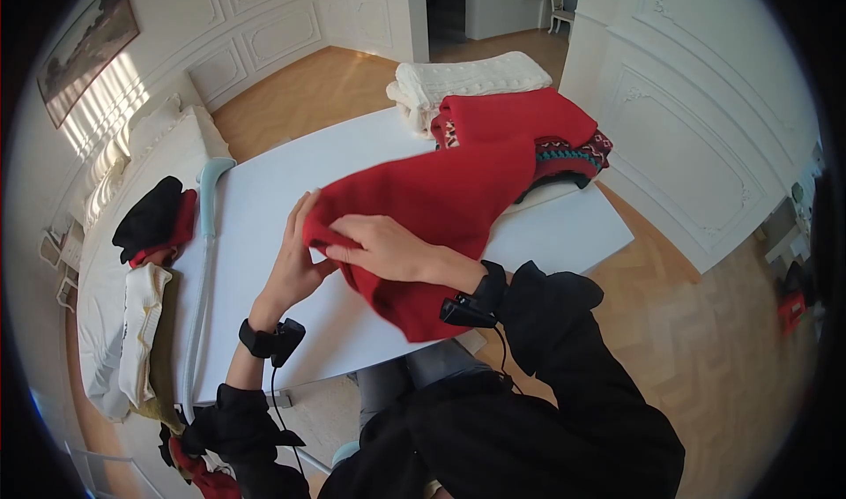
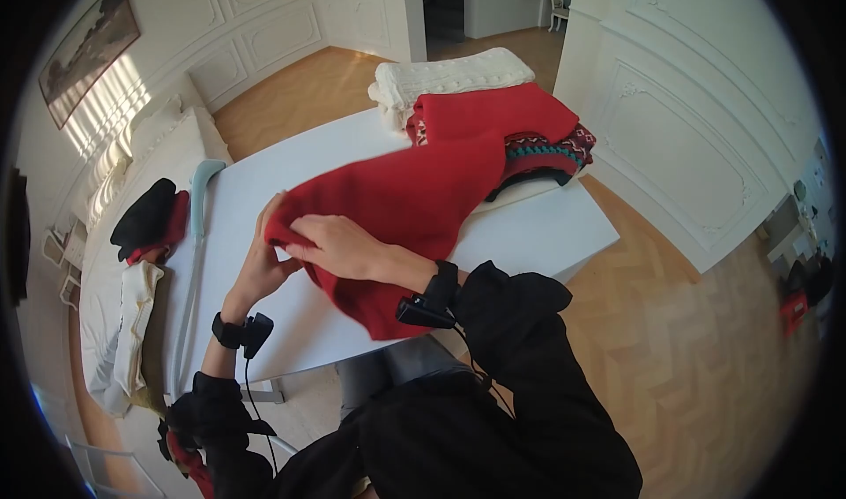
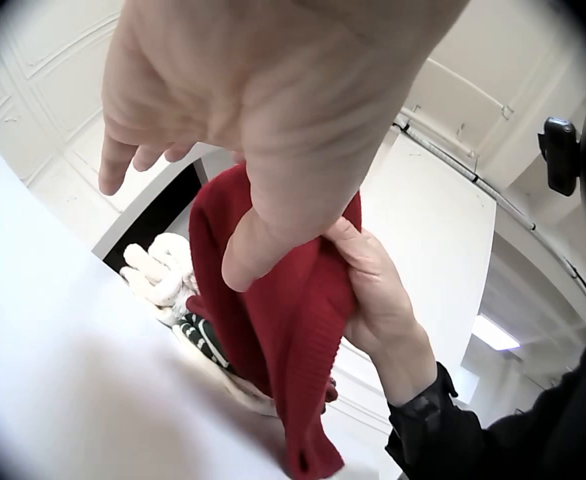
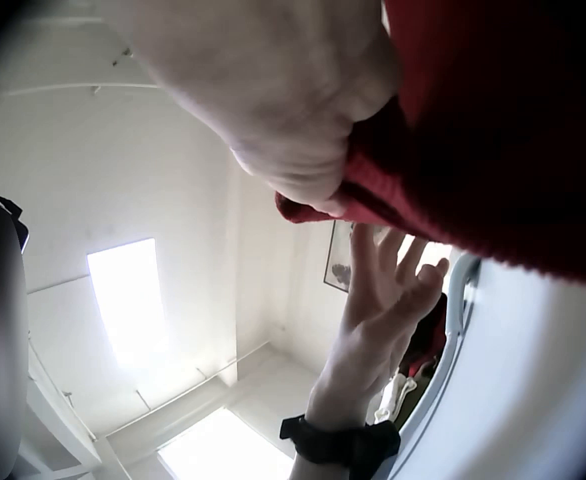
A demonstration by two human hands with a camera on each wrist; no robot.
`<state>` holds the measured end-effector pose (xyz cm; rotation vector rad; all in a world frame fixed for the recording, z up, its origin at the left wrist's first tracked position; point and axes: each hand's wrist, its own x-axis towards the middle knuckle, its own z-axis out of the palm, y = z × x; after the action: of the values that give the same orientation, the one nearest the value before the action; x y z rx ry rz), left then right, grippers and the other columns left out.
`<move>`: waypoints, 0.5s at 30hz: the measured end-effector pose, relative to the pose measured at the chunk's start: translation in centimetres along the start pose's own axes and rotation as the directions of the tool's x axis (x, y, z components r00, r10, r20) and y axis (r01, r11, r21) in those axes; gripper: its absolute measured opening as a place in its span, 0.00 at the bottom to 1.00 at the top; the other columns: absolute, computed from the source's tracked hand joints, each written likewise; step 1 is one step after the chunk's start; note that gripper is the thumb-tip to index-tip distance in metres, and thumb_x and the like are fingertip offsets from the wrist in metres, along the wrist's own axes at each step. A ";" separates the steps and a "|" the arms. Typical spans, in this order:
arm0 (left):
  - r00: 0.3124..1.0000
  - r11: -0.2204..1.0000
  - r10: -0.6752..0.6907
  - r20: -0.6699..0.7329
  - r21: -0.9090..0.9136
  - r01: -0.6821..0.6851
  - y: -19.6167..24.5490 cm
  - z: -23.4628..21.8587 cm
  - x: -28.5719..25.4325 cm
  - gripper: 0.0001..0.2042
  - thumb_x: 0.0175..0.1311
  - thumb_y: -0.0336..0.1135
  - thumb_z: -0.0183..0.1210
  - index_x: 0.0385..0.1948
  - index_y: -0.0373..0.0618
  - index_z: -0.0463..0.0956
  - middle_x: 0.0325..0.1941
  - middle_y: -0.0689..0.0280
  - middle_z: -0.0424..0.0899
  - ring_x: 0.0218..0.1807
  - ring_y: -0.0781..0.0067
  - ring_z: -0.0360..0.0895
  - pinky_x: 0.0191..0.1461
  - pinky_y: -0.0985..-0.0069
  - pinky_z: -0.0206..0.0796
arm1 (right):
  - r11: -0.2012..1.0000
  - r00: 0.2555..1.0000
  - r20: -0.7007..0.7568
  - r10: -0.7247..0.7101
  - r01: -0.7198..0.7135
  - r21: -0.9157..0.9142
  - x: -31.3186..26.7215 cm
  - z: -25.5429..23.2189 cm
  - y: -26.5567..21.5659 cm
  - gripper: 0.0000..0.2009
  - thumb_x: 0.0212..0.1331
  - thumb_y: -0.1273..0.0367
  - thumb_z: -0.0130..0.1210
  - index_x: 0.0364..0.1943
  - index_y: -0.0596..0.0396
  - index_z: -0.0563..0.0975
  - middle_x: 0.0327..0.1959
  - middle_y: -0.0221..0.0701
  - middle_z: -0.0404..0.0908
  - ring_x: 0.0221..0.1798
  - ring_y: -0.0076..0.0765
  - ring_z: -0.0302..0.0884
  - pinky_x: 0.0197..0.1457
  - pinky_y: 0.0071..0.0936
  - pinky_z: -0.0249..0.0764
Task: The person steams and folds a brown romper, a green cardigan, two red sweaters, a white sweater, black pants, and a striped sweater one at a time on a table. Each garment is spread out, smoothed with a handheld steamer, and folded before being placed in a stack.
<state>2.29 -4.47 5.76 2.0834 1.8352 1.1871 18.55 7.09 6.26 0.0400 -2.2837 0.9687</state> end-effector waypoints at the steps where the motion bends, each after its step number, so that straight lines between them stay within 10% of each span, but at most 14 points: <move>1: 0.995 0.992 -0.089 0.035 0.088 0.086 0.4 -0.2 -0.4 0.38 0.45 0.23 0.68 0.63 0.51 0.61 0.69 0.54 0.58 0.73 0.49 0.50 0.69 0.61 0.58 | 0.991 0.971 0.199 0.132 -0.123 -0.059 -0.3 -0.2 -0.6 0.17 0.62 0.58 0.51 0.35 0.62 0.72 0.36 0.44 0.74 0.42 0.54 0.73 0.46 0.44 0.68; 6: 0.983 0.981 -0.183 0.002 0.070 0.183 -2.5 -1.3 -2.9 0.20 0.47 0.20 0.66 0.44 0.41 0.73 0.57 0.56 0.73 0.64 0.56 0.67 0.62 0.65 0.66 | 0.991 0.911 0.391 0.133 -0.115 -0.069 -2.6 0.0 1.8 0.27 0.61 0.54 0.50 0.57 0.61 0.66 0.50 0.47 0.72 0.57 0.51 0.67 0.60 0.41 0.63; 9: 0.963 0.962 -0.268 -0.008 -0.061 0.268 -2.8 -2.0 -3.5 0.17 0.51 0.19 0.62 0.44 0.39 0.74 0.57 0.57 0.75 0.58 0.62 0.74 0.60 0.68 0.67 | 0.947 0.785 0.529 0.322 -0.273 -0.171 -4.9 -1.0 1.1 0.45 0.53 0.46 0.56 0.70 0.52 0.50 0.70 0.48 0.51 0.73 0.54 0.44 0.74 0.47 0.44; 15: 0.804 0.868 -0.462 -0.374 -0.379 0.322 -4.3 -3.3 -3.6 0.09 0.62 0.22 0.54 0.43 0.34 0.75 0.39 0.63 0.83 0.37 0.75 0.79 0.43 0.74 0.73 | 0.939 0.754 0.595 0.279 -0.083 -0.334 -8.7 -1.2 0.7 0.54 0.41 0.44 0.63 0.71 0.47 0.46 0.72 0.54 0.39 0.75 0.61 0.33 0.75 0.51 0.38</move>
<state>-2.95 -7.86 3.88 1.2363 1.9731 1.7928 25.89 6.52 1.36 0.0201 -3.1005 0.7735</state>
